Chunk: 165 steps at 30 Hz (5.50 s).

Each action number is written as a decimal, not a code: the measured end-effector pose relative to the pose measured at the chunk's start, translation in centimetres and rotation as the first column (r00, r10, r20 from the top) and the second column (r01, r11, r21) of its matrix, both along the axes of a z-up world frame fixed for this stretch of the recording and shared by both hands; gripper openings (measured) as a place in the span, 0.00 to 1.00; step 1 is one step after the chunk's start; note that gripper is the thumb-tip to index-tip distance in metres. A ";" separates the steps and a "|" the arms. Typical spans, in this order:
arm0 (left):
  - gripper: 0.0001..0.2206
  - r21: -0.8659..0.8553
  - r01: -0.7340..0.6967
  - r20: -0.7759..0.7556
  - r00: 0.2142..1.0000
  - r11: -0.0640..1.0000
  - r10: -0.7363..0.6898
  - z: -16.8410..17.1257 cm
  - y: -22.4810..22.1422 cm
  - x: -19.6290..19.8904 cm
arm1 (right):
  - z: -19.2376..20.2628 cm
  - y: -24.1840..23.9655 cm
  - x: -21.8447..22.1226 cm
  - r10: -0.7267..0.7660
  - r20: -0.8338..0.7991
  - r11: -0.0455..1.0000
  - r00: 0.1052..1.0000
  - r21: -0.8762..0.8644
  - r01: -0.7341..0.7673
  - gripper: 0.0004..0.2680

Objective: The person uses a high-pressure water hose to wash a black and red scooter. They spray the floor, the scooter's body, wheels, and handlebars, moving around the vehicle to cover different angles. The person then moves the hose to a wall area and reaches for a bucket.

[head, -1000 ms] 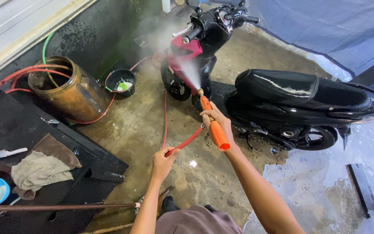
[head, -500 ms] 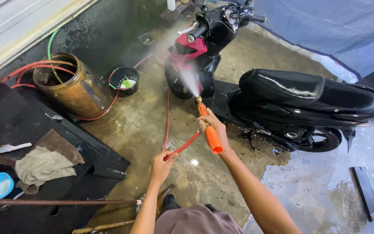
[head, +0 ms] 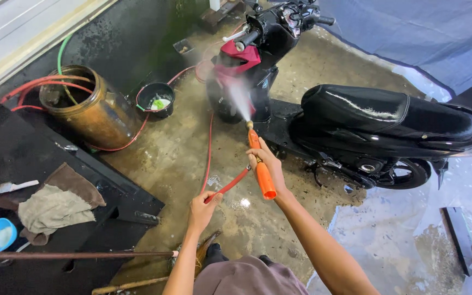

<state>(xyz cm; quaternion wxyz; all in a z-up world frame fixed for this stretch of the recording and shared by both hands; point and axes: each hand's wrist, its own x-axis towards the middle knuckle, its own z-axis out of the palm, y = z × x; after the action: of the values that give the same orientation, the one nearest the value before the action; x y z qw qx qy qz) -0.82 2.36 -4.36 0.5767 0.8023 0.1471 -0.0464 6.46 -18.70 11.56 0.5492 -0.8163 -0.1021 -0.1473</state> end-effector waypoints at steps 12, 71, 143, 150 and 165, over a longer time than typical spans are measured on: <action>0.18 -0.012 -0.025 0.079 0.997 1.000 0.025 2.5 -1.4 1.9 | 1.1 0.9 -1.1 -0.190 0.195 0.980 0.962 -0.017 0.197 0.07; 0.20 -0.037 0.146 -0.147 0.978 0.989 -0.150 -2.0 -4.1 -2.5 | -9.2 -6.8 -3.6 -0.211 -0.247 0.974 0.946 -0.131 0.184 0.09; 0.17 0.187 0.176 0.190 0.959 0.967 -0.211 1.5 10.6 30.1 | -6.9 7.9 23.0 -0.255 -0.259 0.944 0.932 0.143 0.298 0.01; 0.17 0.155 0.240 0.221 0.937 0.958 -0.270 1.5 9.5 34.0 | -9.6 6.6 26.8 -0.365 -0.339 0.916 0.867 0.034 0.399 0.02; 0.22 0.144 0.474 -0.066 0.880 0.868 -0.470 0.1 23.7 49.1 | -11.6 19.7 36.9 -0.496 -0.606 0.823 0.622 -0.099 0.559 0.06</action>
<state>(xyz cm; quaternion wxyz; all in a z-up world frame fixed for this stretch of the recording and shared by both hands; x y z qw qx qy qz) 48.32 26.06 -4.29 0.4812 0.8557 -0.0419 -0.1858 43.37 1.04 -0.02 0.5239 -0.7839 0.3312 -0.0366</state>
